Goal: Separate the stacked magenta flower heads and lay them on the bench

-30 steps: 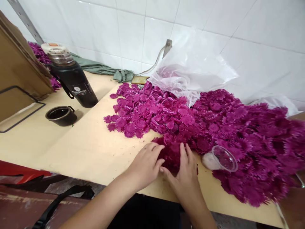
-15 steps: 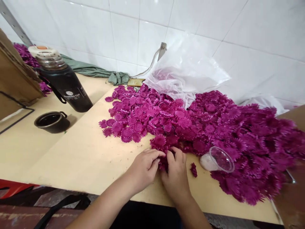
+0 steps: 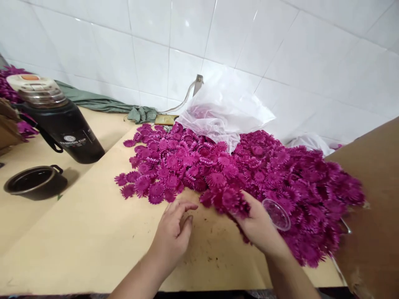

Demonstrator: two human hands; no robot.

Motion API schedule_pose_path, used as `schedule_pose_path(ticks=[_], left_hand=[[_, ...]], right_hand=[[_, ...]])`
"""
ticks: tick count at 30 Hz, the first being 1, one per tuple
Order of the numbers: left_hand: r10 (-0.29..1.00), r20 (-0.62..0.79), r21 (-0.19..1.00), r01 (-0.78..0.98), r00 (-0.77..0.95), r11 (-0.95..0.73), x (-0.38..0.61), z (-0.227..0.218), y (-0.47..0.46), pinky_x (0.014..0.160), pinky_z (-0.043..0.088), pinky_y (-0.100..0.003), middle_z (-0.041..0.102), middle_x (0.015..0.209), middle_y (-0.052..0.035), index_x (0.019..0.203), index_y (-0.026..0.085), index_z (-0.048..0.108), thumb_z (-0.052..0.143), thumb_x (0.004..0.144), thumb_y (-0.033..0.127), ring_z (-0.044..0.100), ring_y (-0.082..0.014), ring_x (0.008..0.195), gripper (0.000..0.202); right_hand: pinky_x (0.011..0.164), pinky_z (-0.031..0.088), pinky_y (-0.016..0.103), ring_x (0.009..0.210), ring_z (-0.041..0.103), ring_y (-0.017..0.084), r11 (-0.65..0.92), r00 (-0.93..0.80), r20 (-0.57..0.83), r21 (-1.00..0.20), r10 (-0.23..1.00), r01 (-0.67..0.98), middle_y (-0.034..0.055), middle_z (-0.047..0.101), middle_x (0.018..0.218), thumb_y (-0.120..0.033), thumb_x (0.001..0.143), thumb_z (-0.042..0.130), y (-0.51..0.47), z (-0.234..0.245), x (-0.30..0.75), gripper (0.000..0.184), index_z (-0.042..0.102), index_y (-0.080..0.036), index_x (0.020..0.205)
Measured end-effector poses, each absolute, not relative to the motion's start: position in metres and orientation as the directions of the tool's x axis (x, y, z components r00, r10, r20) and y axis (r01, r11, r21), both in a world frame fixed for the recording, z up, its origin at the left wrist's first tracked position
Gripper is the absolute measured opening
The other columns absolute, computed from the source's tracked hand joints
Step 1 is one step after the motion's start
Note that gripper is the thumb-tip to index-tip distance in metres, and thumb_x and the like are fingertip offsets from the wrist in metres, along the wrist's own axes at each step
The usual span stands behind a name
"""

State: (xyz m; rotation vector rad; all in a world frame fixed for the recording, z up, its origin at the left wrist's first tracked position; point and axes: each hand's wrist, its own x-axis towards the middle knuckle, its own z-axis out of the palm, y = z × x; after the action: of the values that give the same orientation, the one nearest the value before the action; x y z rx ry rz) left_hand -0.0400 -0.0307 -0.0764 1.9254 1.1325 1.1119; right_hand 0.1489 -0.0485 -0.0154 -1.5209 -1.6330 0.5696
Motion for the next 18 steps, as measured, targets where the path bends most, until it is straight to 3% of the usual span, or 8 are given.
schedule_pose_path(ticks=[3,6,8,11,15,18], left_hand=[[0.891,0.351,0.828,0.349,0.289,-0.439,-0.040,-0.077,-0.032,0.073,0.055,-0.042,0.065,0.093,-0.0101,0.095,0.019,0.059,0.039,0.085,0.016,0.063,-0.0229,0.087,0.023],[0.882,0.350,0.826,0.340,0.316,-0.449,-0.038,-0.083,-0.034,0.074,0.054,-0.042,0.064,0.094,-0.0098,0.096,0.020,0.058,0.040,0.084,0.016,0.062,-0.0232,0.090,0.022],[0.873,0.363,0.818,0.338,0.325,-0.466,-0.036,-0.088,-0.036,0.077,0.053,-0.042,0.064,0.096,-0.0094,0.097,0.021,0.057,0.040,0.084,0.015,0.061,-0.0234,0.092,0.023],[0.863,0.372,0.802,0.350,0.342,-0.484,-0.033,-0.096,-0.038,0.081,0.052,-0.043,0.063,0.099,-0.0091,0.099,0.023,0.056,0.038,0.085,0.014,0.060,-0.0237,0.095,0.025],[0.860,0.355,0.788,0.378,0.366,-0.486,-0.031,-0.103,-0.038,0.081,0.051,-0.045,0.062,0.098,-0.0086,0.100,0.024,0.056,0.038,0.085,0.014,0.059,-0.0242,0.094,0.025],[0.850,0.364,0.779,0.376,0.380,-0.502,-0.030,-0.105,-0.036,0.079,0.052,-0.043,0.062,0.096,-0.0081,0.098,0.024,0.057,0.038,0.084,0.013,0.060,-0.0237,0.091,0.026]], right_hand=[[0.071,0.054,0.042,0.074,0.065,0.022,0.167,0.100,0.290,-0.762,0.952,0.625,0.0040,0.068,0.077,-0.038,0.077,0.062,-0.042,0.024,0.177,0.019,0.065,-0.019,0.082],[0.068,0.054,0.046,0.071,0.065,0.023,-0.024,0.323,0.273,-0.730,0.906,0.683,0.0016,0.068,0.075,-0.038,0.071,0.069,-0.022,0.057,0.213,0.021,0.066,-0.021,0.082],[0.076,0.051,0.047,0.075,0.066,0.023,-0.106,0.441,0.342,-0.680,0.830,0.726,0.0011,0.070,0.078,-0.034,0.068,0.072,0.000,0.071,0.235,0.026,0.067,-0.021,0.089],[0.078,0.046,0.041,0.081,0.066,0.022,-0.187,0.480,0.369,-0.605,0.796,0.774,0.0056,0.070,0.080,-0.033,0.076,0.060,0.042,0.077,0.260,0.025,0.069,-0.014,0.089],[0.070,0.050,0.043,0.065,0.064,0.023,-0.241,0.498,0.325,-0.587,0.804,0.773,0.0052,0.066,0.063,-0.026,0.062,0.076,0.085,0.068,0.281,0.020,0.067,-0.012,0.074],[0.077,0.048,0.048,0.071,0.064,0.027,-0.241,0.486,0.365,-0.545,0.794,0.803,0.0046,0.064,0.063,-0.028,0.056,0.079,0.097,0.065,0.290,0.025,0.066,-0.014,0.073]])
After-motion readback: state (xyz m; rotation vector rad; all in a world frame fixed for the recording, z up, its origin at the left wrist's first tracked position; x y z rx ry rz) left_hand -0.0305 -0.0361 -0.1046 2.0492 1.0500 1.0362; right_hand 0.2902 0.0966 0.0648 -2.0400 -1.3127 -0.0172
